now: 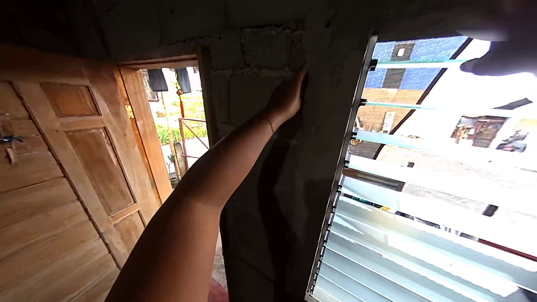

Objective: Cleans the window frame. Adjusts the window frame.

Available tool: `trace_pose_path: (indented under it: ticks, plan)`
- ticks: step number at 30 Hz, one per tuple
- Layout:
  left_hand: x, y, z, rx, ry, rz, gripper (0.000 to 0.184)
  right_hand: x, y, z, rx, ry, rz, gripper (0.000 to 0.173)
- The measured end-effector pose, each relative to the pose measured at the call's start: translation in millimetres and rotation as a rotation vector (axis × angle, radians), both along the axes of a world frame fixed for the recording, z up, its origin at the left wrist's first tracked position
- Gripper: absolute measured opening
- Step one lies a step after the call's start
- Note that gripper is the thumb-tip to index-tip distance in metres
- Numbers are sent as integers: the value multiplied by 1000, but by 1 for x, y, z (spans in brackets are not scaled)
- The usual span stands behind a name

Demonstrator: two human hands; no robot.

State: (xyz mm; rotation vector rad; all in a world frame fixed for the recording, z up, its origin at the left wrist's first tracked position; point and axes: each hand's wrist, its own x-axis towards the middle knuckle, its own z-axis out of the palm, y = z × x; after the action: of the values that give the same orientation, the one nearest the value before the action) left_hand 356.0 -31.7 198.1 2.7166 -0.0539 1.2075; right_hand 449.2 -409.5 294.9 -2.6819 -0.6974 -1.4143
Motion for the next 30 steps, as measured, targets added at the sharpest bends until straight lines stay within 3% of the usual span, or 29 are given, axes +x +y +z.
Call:
trace_pose_path:
  ticks: [1,5,9,16,22,25,30]
  plan:
    - [-2,-7,-4,29,7,-24,65,-7,1,-2,-3,8,20,96]
    - [-12,-40,-8,132,2,-179,29,-33,10,-6,-2,56,-29,92]
    - [-15,-77,1,306,48,-155,26,-40,10,-8,-10,78,-30,92]
    - [9,-121,22,686,-150,-83,21,-39,3,-1,-5,127,27,76]
    - [19,-142,41,457,-150,-244,18,-45,0,-3,76,226,129,77]
    - [20,-143,48,434,-171,-267,21,-65,-6,-18,92,230,189,68]
    - [13,-152,61,283,-214,-251,24,-97,-16,-45,-42,196,83,43]
